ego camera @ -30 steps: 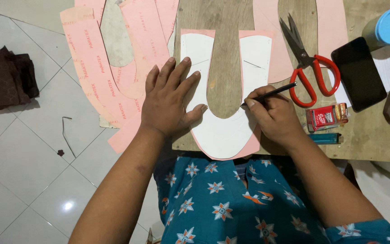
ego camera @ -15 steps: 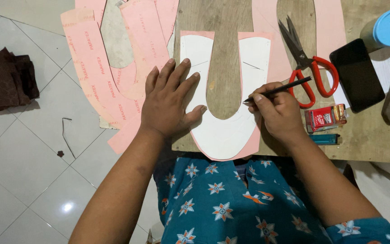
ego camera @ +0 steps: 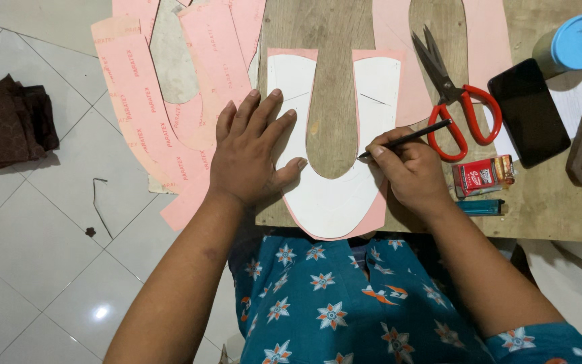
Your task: The person uses red-handled scissors to cut a U-shaped piece from pink foam material. They then place a white U-shaped template on the cut piece and trace its outline with a black pen.
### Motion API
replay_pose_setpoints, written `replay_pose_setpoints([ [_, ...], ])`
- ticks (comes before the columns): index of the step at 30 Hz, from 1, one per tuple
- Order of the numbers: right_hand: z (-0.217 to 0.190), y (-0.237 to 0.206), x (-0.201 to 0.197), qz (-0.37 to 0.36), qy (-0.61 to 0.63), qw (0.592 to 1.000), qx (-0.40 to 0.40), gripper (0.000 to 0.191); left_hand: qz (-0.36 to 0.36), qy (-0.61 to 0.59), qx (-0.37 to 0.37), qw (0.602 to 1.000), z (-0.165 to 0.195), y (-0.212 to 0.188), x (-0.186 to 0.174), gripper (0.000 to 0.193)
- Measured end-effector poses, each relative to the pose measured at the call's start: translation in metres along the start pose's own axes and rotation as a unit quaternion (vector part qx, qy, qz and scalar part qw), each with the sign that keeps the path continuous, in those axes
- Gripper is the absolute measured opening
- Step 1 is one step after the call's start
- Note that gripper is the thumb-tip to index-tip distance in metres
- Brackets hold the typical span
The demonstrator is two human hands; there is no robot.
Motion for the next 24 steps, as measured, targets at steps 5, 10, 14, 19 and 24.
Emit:
replay_pose_setpoints([
  [5,0.001,0.002,0.000,0.007,0.025,1.000,-0.001,0.017,0.000,-0.003,0.003,1.000,-0.001,0.001,0.000,0.072],
  [10,0.002,0.004,0.000,0.015,0.060,0.998,0.027,0.016,0.000,0.008,0.003,1.000,0.000,-0.002,-0.002,0.072],
  [14,0.006,0.004,0.000,0.016,0.091,0.996,0.014,0.016,-0.005,0.005,-0.001,1.000,0.001,-0.001,-0.003,0.072],
  [19,0.011,0.004,0.002,0.027,0.094,0.995,0.010,0.016,-0.003,-0.006,-0.002,1.000,0.003,-0.002,-0.006,0.071],
  [24,0.013,0.004,0.002,0.050,0.147,0.987,0.038,0.017,-0.004,-0.009,-0.001,1.000,0.004,-0.002,-0.008,0.070],
])
Point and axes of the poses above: each hand's wrist, its own y-axis towards the middle knuckle, its own x-axis out of the palm, z = x × y, the point moved 1 cm from there along y, towards the middle knuckle, and after that the axes turned 4 degrees about -x, right-handed, at the moved point
